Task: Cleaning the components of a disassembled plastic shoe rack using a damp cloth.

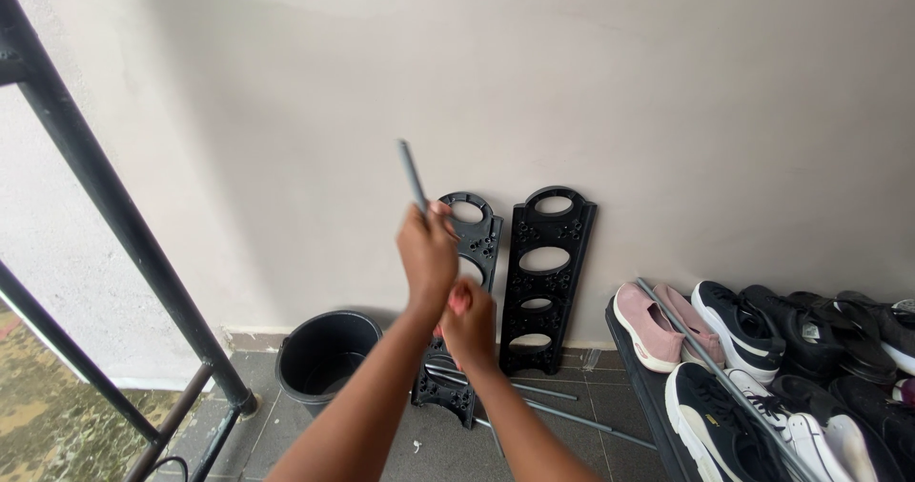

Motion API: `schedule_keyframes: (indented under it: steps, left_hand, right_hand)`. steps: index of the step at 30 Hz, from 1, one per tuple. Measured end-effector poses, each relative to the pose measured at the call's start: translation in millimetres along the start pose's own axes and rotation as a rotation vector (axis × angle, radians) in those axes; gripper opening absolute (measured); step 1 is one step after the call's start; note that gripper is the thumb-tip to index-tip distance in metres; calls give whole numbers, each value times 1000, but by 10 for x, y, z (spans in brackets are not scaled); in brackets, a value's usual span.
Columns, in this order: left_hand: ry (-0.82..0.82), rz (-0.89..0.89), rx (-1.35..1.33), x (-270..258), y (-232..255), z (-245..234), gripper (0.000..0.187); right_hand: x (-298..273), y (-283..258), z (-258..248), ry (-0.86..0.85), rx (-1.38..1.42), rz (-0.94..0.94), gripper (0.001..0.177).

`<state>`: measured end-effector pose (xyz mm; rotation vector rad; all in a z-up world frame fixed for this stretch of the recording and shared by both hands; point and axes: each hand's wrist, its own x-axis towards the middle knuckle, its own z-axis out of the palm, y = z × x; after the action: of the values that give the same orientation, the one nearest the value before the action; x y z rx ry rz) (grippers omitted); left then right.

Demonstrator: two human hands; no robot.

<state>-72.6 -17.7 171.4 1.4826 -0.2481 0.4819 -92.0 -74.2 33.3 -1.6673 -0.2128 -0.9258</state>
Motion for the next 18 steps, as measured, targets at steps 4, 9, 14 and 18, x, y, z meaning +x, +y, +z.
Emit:
schedule_keyframes:
  steps: [4, 9, 14, 18]
  left_hand:
    - [141, 38, 42, 458, 170, -152, 28]
    - [206, 56, 142, 756, 403, -329, 30]
    - [232, 22, 120, 838, 506, -490, 29]
    - [300, 310, 168, 1096, 583, -678, 26]
  right_hand:
    - [-639, 338, -142, -86, 104, 254, 21]
    - [-1433, 898, -399, -133, 65, 443, 24]
    - [-2569, 3610, -911, -297, 513, 802, 27]
    - [-3043, 3635, -1290, -270, 315, 770, 27]
